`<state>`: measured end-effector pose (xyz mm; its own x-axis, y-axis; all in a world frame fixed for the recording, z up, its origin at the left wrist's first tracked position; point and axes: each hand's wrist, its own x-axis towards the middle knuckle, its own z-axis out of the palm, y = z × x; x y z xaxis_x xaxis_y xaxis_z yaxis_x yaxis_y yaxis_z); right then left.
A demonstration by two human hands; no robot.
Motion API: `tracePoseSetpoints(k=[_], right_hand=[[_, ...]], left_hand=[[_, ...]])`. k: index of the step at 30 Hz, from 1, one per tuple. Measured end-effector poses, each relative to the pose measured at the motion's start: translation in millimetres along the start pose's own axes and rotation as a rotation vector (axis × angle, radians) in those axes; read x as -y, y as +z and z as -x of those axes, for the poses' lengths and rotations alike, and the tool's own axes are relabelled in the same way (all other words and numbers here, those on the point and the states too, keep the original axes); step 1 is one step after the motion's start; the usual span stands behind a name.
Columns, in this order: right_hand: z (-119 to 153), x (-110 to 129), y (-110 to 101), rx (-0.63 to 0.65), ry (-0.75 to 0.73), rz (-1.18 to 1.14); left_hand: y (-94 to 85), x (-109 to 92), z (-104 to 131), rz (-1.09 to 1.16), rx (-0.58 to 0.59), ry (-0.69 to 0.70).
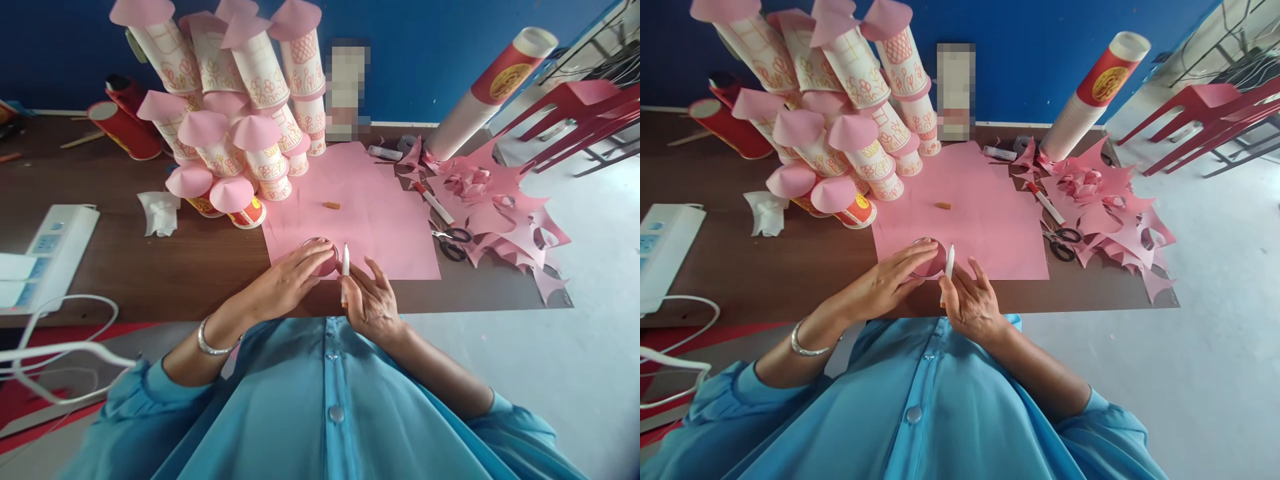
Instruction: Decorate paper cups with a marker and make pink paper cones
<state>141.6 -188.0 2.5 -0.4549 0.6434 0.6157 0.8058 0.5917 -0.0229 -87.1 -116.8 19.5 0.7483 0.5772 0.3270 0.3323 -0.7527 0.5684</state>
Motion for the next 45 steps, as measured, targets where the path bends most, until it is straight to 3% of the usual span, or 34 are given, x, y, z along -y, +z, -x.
tracePoseSetpoints(k=[5,8,11,16,21,25,30,38,45], right_hand=[[2.3,0.8,-0.2,0.007,0.006,-0.007],[4.0,1.7,1.6,0.018,0.028,-0.037],[3.6,1.6,4.1,0.014,0.047,-0.065],[-0.6,-3.6,-5.9,-0.039,0.023,-0.129],[-4.7,-2.4,-32.9,-0.19,0.108,-0.403],[-7.4,6.6,-33.9,-0.106,-0.004,-0.558],[-8.3,16.8,-14.7,0.007,-0.117,-0.424],[-14.8,18.1,-4.3,0.048,-0.111,-0.345],[-10.3,10.8,-13.7,0.079,-0.067,-0.399]], left_hand=[[-33.0,19.3,-19.0,-0.046,0.145,-0.001],[-41.0,31.6,-29.5,-0.073,0.298,-0.037],[-41.8,37.5,-33.6,-0.076,0.365,-0.069],[-41.5,37.4,-33.1,-0.058,0.364,-0.111],[-42.2,35.0,-34.9,-0.039,0.365,-0.122],[-41.9,36.1,-35.1,-0.048,0.352,-0.144],[-41.5,37.5,-34.6,-0.055,0.374,-0.146],[-43.5,35.0,-36.7,-0.062,0.41,-0.14],[-43.6,34.3,-36.4,-0.07,0.4,-0.151]])
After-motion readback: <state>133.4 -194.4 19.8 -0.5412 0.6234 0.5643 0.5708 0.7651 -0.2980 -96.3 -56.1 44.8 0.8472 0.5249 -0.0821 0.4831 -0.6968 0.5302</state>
